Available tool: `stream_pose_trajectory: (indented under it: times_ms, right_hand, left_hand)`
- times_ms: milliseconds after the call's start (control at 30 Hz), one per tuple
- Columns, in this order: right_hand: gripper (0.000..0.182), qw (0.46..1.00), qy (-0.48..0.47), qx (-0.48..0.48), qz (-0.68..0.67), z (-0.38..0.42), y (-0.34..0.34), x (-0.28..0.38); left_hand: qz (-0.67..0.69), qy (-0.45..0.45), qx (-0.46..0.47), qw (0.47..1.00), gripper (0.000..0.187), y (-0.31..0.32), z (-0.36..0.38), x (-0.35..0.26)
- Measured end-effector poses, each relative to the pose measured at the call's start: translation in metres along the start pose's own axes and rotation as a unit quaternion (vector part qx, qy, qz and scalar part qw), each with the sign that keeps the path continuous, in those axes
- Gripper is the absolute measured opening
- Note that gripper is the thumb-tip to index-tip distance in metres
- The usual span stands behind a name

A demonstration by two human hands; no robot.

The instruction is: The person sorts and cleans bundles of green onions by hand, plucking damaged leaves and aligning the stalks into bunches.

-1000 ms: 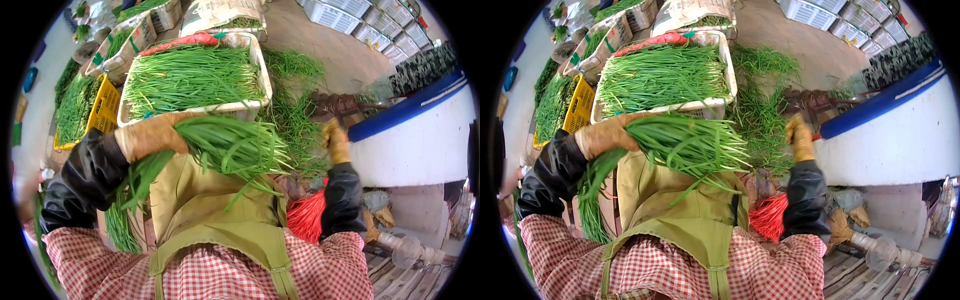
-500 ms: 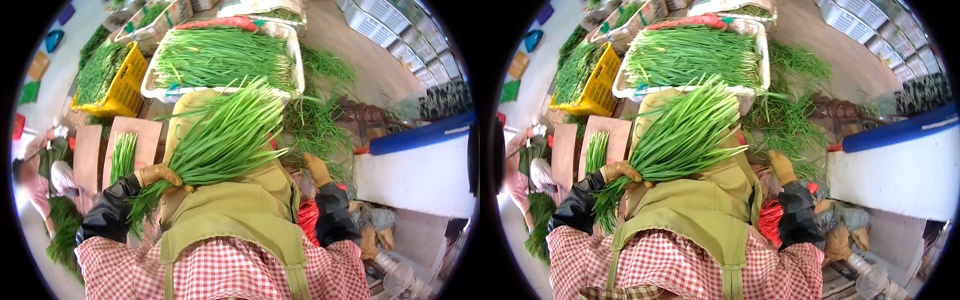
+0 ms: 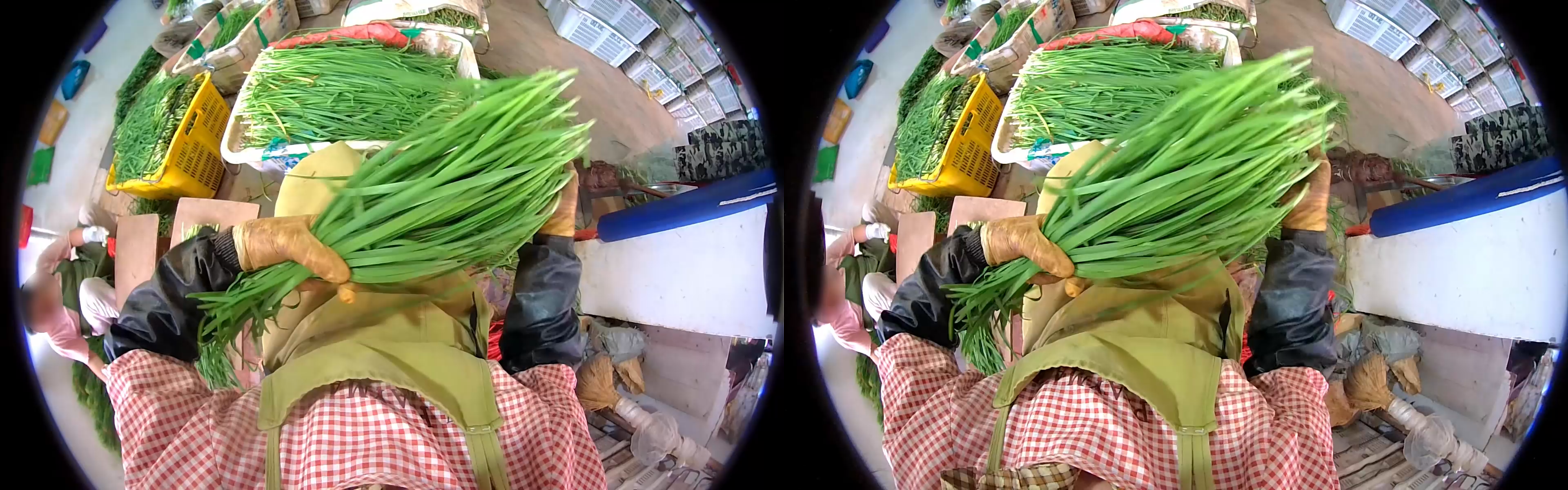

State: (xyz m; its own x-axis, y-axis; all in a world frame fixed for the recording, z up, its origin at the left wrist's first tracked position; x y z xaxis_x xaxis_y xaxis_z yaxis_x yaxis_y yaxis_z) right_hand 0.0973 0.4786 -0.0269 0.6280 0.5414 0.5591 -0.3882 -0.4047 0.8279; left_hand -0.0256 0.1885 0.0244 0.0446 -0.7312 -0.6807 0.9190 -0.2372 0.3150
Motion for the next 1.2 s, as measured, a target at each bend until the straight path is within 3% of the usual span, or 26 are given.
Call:
stream_pose_trajectory:
  times_ms: [100, 133, 167, 200, 267, 300, 333, 367, 433, 467, 533, 567, 633, 700, 733, 767, 800, 833, 933, 967, 1033, 1100, 1167, 1200]
  right_hand:
    - [0.022, 0.997, -0.005, -0.033, -0.063, -0.004, -0.074, -0.014]
    - [0.019, 0.996, 0.000, -0.031, -0.088, -0.009, -0.105, -0.025]
    - [0.020, 0.966, 0.078, -0.068, -0.237, 0.002, -0.107, -0.050]
    - [0.020, 0.965, 0.086, -0.073, -0.238, 0.009, -0.131, -0.057]
    - [0.024, 0.976, 0.060, -0.014, -0.208, 0.017, -0.186, -0.046]
    - [0.007, 0.965, 0.028, -0.247, 0.081, 0.032, -0.244, -0.021]
    - [0.013, 0.921, 0.003, -0.288, 0.261, 0.041, -0.260, 0.010]
    - [0.013, 0.922, 0.003, -0.283, 0.263, 0.042, -0.260, 0.017]
    - [0.023, 0.835, 0.060, -0.231, 0.496, 0.050, -0.260, 0.034]
    - [0.029, 0.767, 0.091, -0.203, 0.601, 0.057, -0.260, 0.041]
    - [0.039, 0.593, 0.147, -0.139, 0.779, 0.067, -0.260, 0.056]
    - [0.039, 0.590, 0.147, -0.145, 0.780, 0.068, -0.245, 0.064]
    - [0.034, 0.692, 0.133, -0.169, 0.689, 0.063, -0.178, 0.067]
    - [0.024, 0.759, 0.029, -0.109, 0.642, 0.056, -0.103, 0.056]
    - [0.023, 0.788, -0.012, -0.056, 0.613, 0.052, -0.070, 0.046]
    - [0.023, 0.788, -0.014, -0.056, 0.613, 0.053, -0.040, 0.036]
    - [0.024, 0.769, -0.079, 0.003, 0.634, 0.054, 0.010, 0.028]
    - [0.025, 0.745, -0.143, 0.062, 0.649, 0.055, 0.050, 0.015]
    - [0.027, 0.609, -0.228, 0.146, 0.745, 0.051, 0.093, -0.032]
    - [0.020, 0.575, -0.223, 0.155, 0.772, 0.046, 0.091, -0.047]
    - [0.014, 0.531, -0.185, 0.156, 0.812, 0.033, 0.086, -0.056]
    - [0.017, 0.434, -0.283, 0.068, 0.853, 0.025, 0.062, -0.024]
    - [0.025, 0.266, -0.095, -0.012, 0.959, -0.011, 0.000, 0.014]
    - [0.027, 0.259, -0.115, -0.003, 0.959, -0.011, 0.001, 0.031]
  left_hand:
    - [0.092, -0.088, -0.051, 0.991, 0.025, -0.025, -0.002, 0.066]
    - [0.104, -0.110, -0.058, 0.987, 0.025, -0.031, -0.004, 0.093]
    - [0.118, -0.132, -0.067, 0.982, 0.025, -0.038, -0.005, 0.124]
    - [0.198, -0.173, -0.047, 0.964, 0.028, -0.043, -0.001, 0.165]
    - [0.232, -0.155, -0.029, 0.960, 0.029, -0.044, 0.004, 0.184]
    - [0.256, -0.133, -0.008, 0.958, 0.030, -0.041, 0.005, 0.185]
    - [0.248, -0.134, -0.032, 0.959, 0.031, -0.042, 0.008, 0.186]
    - [0.249, -0.129, -0.033, 0.959, 0.031, -0.045, 0.010, 0.188]
    - [0.211, -0.082, -0.007, 0.974, 0.030, -0.047, 0.012, 0.186]
    - [0.199, -0.092, -0.056, 0.974, 0.027, -0.054, 0.014, 0.192]
    - [0.150, -0.072, -0.018, 0.986, 0.026, -0.052, 0.008, 0.189]
    - [0.100, -0.051, 0.014, 0.994, 0.024, -0.048, 0.004, 0.185]
    - [0.145, -0.011, 0.048, 0.988, 0.025, -0.042, 0.000, 0.175]
    - [0.085, -0.073, -0.061, 0.992, 0.031, -0.058, 0.005, 0.181]
    - [0.091, -0.079, -0.049, 0.992, 0.033, -0.060, 0.005, 0.192]
    - [0.089, -0.077, -0.049, 0.992, 0.033, -0.054, 0.006, 0.181]
    - [0.156, -0.122, -0.060, 0.978, 0.031, -0.044, 0.008, 0.173]
    - [0.223, -0.166, -0.071, 0.958, 0.029, -0.038, 0.010, 0.172]
    - [0.186, -0.148, -0.059, 0.969, 0.026, -0.044, 0.005, 0.172]
    - [0.169, -0.133, -0.055, 0.975, 0.025, -0.046, 0.005, 0.169]
    - [0.162, -0.135, -0.062, 0.976, 0.024, -0.053, 0.006, 0.170]
    - [0.138, -0.089, -0.022, 0.986, 0.024, -0.053, 0.005, 0.165]
    - [0.147, -0.075, -0.014, 0.986, 0.022, -0.056, 0.003, 0.171]
    - [0.149, -0.065, -0.005, 0.987, 0.019, -0.056, 0.001, 0.170]
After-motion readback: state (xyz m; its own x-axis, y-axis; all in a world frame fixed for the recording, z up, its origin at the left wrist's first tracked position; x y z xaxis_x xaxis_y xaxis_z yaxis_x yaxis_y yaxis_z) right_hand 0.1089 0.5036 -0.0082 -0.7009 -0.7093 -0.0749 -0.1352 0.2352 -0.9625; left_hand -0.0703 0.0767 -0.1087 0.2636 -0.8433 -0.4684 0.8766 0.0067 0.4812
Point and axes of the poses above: each hand's wrist, its own z-axis away from the middle knuckle, its own y-axis out of the palm, x = y × z, the point moved 10 cm from there along -z, towards the middle knuckle, and after that the axes turned 10 degrees about -y, right-handed, at the moved point
